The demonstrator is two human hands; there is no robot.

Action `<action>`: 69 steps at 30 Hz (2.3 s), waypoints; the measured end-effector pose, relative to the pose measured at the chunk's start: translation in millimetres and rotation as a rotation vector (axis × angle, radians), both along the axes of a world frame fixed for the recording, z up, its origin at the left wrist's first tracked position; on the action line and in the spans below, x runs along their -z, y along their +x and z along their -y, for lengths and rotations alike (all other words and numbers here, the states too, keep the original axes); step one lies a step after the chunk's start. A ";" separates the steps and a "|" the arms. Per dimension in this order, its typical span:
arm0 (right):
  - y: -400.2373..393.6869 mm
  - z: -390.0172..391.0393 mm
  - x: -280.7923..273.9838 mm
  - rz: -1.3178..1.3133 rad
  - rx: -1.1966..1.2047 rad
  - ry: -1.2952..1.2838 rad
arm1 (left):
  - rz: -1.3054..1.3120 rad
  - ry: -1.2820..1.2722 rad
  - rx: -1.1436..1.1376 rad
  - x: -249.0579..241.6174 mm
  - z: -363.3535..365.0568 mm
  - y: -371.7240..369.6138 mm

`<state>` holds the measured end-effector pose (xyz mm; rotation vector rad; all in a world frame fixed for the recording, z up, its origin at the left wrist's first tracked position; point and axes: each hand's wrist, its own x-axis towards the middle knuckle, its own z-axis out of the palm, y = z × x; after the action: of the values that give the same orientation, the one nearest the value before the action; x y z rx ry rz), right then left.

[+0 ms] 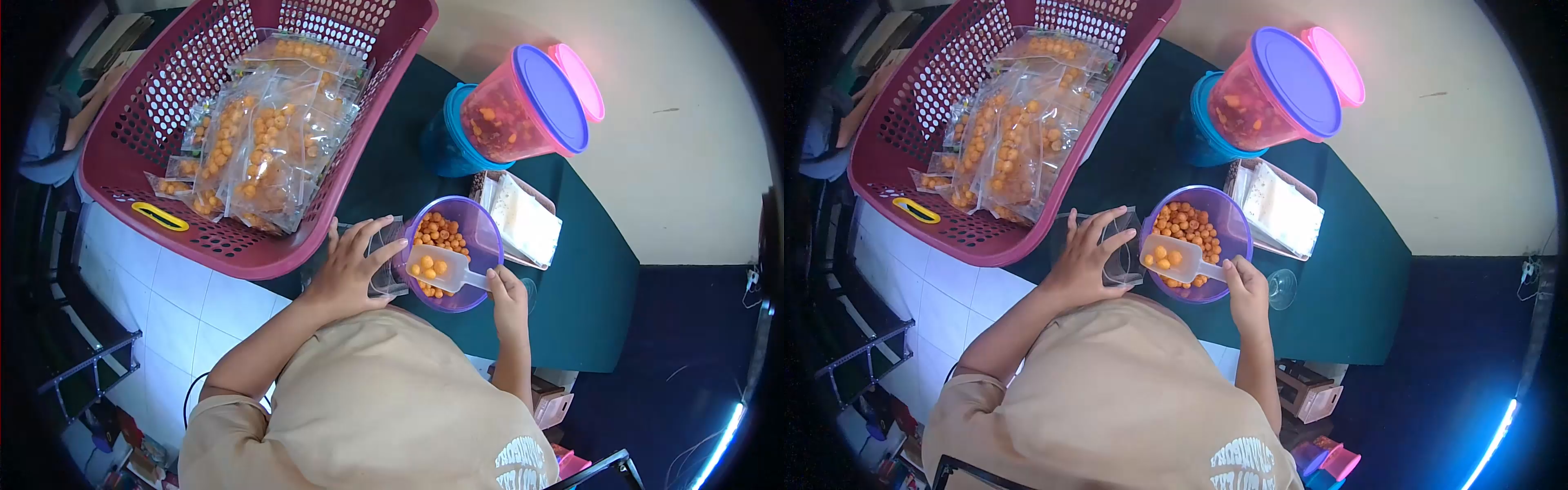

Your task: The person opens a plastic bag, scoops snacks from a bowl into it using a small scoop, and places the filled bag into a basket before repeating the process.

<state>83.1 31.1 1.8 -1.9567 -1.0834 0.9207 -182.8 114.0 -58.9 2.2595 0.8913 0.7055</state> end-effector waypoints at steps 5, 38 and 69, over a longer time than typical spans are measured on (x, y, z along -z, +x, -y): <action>-7.6 -3.9 -7.3 0.121 -0.028 -0.007 | -0.010 -0.044 0.019 -1.2 1.7 -2.7; 2.0 -36.6 42.4 1.175 -0.321 -0.081 | -0.017 -0.001 0.020 6.9 -5.4 -7.3; 0.0 -22.0 46.3 0.407 -0.553 -0.332 | -0.072 -0.001 0.026 8.0 -5.5 -2.2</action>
<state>83.2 53.1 -44.5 -2.2156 -1.8717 1.0617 -185.0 119.6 -67.0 2.3039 0.8948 0.6149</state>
